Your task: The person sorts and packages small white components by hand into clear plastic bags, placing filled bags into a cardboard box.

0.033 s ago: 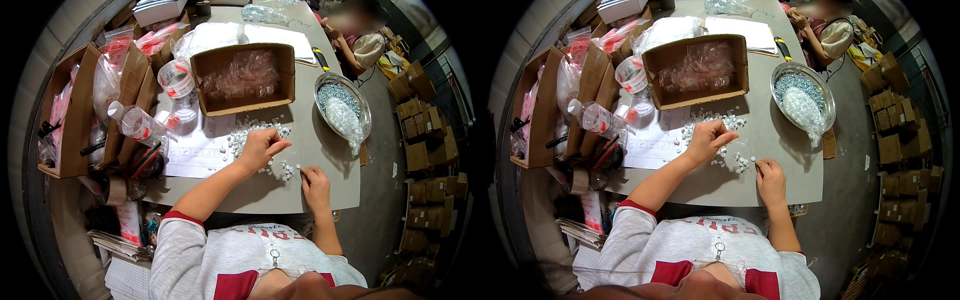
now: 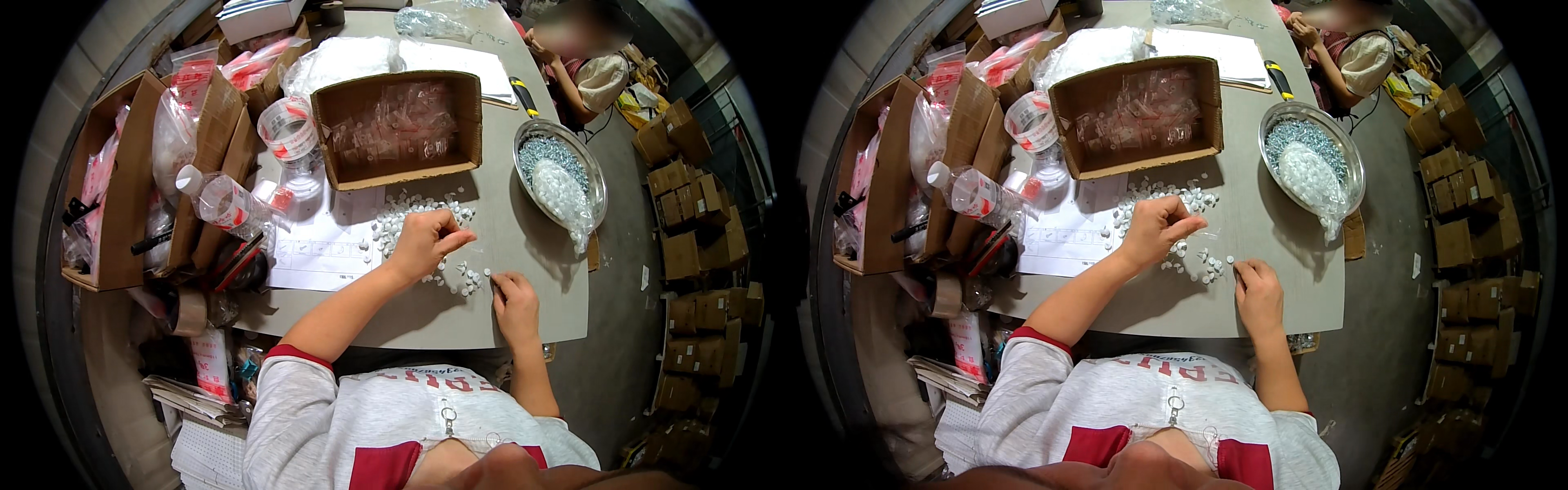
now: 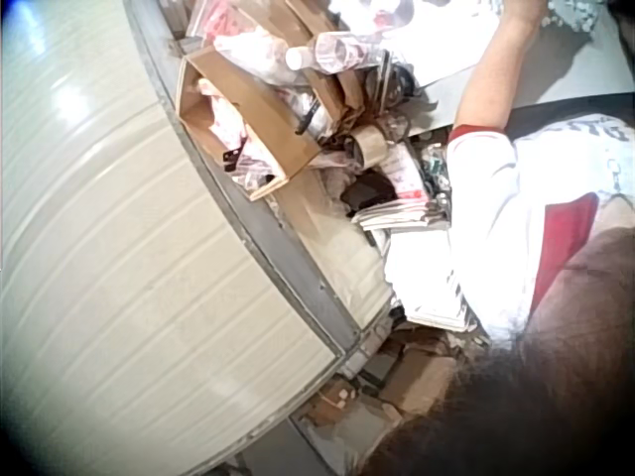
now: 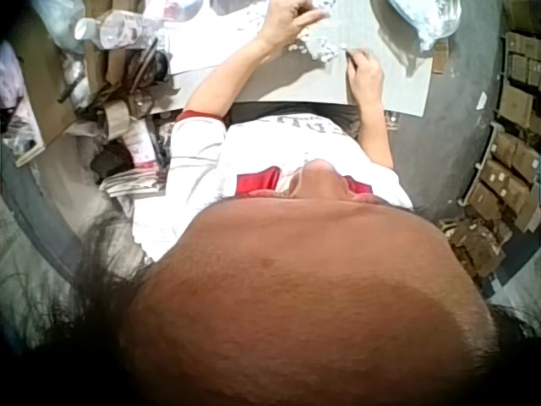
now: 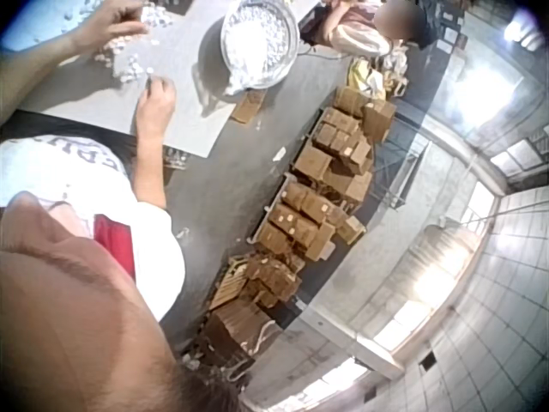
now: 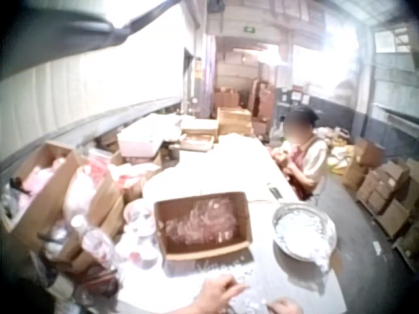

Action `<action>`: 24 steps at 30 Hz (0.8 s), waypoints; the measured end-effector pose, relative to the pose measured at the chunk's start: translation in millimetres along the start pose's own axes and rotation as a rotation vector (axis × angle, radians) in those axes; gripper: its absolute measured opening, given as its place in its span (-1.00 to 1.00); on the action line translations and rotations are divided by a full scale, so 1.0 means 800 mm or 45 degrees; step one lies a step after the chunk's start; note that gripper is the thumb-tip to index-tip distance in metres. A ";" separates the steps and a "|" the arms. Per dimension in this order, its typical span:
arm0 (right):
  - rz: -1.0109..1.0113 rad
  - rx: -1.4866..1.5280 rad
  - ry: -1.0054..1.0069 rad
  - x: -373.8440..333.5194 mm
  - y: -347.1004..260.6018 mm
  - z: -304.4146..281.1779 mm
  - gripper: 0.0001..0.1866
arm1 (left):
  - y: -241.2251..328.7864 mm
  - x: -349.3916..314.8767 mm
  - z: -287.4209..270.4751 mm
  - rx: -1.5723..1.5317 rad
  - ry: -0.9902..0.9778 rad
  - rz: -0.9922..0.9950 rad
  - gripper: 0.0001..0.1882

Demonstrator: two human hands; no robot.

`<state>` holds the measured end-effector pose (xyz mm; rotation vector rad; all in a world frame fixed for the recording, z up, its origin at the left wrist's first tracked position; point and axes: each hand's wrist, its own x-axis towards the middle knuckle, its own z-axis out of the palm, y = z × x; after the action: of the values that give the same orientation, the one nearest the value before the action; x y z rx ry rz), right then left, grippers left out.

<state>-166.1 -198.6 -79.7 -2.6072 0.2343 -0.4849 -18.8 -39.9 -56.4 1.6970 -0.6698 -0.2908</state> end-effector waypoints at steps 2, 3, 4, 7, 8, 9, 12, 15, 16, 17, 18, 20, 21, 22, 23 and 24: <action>-0.009 -0.015 -0.006 0.000 -0.002 0.000 -0.84 | -0.002 0.001 0.001 -0.007 -0.023 0.068 -0.85; -0.014 -0.023 -0.010 0.001 -0.003 0.000 -0.84 | -0.006 0.002 0.003 0.017 -0.027 0.141 -0.85; -0.024 -0.038 -0.014 0.000 -0.002 0.000 -0.83 | -0.011 0.003 0.005 0.040 -0.030 0.213 -0.86; -0.051 -0.060 -0.030 -0.002 0.002 0.000 -0.82 | -0.020 0.004 0.009 -0.012 -0.162 0.213 -0.88; -0.049 -0.056 -0.038 -0.004 0.004 -0.001 -0.81 | -0.018 0.003 0.009 -0.044 -0.179 0.159 -0.88; -0.046 -0.052 -0.045 -0.004 0.006 -0.002 -0.81 | -0.014 0.002 0.009 -0.075 -0.197 0.104 -0.88; -0.040 -0.001 -0.025 -0.003 0.011 -0.004 -0.83 | -0.013 0.001 0.010 -0.130 -0.199 0.149 -0.86; 0.193 0.290 -0.048 0.003 0.009 -0.009 -0.85 | -0.015 0.001 0.012 -0.238 -0.263 0.113 -0.83; 0.229 0.390 -0.020 0.006 0.004 -0.013 -0.85 | -0.015 0.001 0.013 -0.286 -0.299 0.070 -0.82; 0.266 0.491 0.008 0.010 -0.004 -0.018 -0.85 | -0.015 0.000 0.015 -0.294 -0.353 0.030 -0.82; 0.301 0.593 0.036 0.014 -0.010 -0.021 -0.85 | -0.015 -0.002 0.016 -0.302 -0.407 -0.011 -0.81; 0.299 0.801 0.086 0.022 -0.014 -0.023 -0.84 | -0.017 -0.003 0.021 -0.256 -0.488 0.023 -0.74; 0.297 0.905 0.112 0.026 -0.017 -0.024 -0.84 | -0.017 -0.005 0.023 -0.208 -0.516 0.052 -0.71; 0.265 0.945 0.096 0.030 -0.021 -0.026 -0.84 | -0.015 -0.006 0.025 -0.159 -0.543 0.081 -0.69; 0.231 0.986 0.079 0.035 -0.027 -0.028 -0.84 | -0.012 -0.008 0.026 -0.109 -0.568 0.109 -0.66; 0.197 1.027 0.061 0.038 -0.031 -0.028 -0.84 | -0.011 -0.009 0.028 -0.151 -0.609 0.046 -0.64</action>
<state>-144.7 -194.3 -40.1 -1.7798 0.1992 -0.4630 -34.0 -52.7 -71.5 1.5083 -1.0101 -0.7105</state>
